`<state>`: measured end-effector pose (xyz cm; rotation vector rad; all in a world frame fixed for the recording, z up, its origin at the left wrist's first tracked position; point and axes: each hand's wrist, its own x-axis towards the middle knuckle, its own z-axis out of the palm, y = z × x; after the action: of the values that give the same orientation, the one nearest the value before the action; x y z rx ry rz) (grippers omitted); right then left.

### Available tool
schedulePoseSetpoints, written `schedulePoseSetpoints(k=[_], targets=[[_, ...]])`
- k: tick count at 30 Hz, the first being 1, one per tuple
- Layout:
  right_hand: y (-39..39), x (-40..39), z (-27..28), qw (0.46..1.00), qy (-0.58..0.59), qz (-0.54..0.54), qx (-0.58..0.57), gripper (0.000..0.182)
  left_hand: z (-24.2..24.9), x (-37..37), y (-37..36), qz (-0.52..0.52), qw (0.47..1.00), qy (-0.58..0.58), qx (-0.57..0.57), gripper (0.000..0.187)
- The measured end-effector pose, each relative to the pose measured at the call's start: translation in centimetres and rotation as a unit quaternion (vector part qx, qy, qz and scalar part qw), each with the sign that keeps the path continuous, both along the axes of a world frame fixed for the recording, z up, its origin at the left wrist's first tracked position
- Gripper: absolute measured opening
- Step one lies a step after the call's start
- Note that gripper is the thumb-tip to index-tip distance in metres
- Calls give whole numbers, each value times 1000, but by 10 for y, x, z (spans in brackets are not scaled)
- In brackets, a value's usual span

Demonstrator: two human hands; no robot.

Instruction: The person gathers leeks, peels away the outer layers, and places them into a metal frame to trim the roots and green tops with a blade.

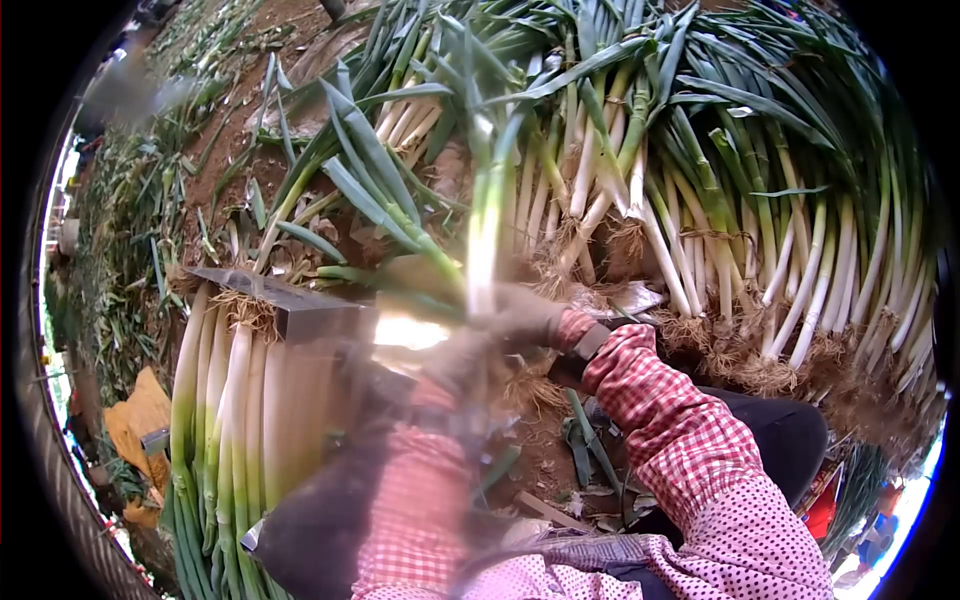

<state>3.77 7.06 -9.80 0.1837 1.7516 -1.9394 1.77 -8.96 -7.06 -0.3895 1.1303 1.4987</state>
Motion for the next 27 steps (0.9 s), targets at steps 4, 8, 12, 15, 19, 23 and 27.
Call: schedulePoseSetpoints(k=[4, 8, 12, 15, 19, 23, 27], targets=[[30, -35, 6, 876, -32, 170, 451, 53, -65, -7, -41, 21, 998, 44, -43, 34], [73, 10, -44, 732, -32, 313, 604, 50, 72, -42, -25, 104, 991, 83, 34, 29], [143, 91, -37, 752, -58, 232, 615, 45, 51, -73, -52, 83, 976, 101, 175, 26], [131, 56, 6, 720, -168, 382, 554, 40, 20, -54, -24, 130, 981, 140, 22, 24], [101, -9, -33, 774, -122, -126, 609, 41, -1, -32, -6, 161, 986, 9, -44, 19], [88, -24, -53, 779, -262, -128, 555, 50, -58, -39, -42, 100, 991, 55, 72, 19], [72, 3, -11, 953, -94, -216, 192, 45, -36, -51, -45, 56, 989, 99, 97, 37]])
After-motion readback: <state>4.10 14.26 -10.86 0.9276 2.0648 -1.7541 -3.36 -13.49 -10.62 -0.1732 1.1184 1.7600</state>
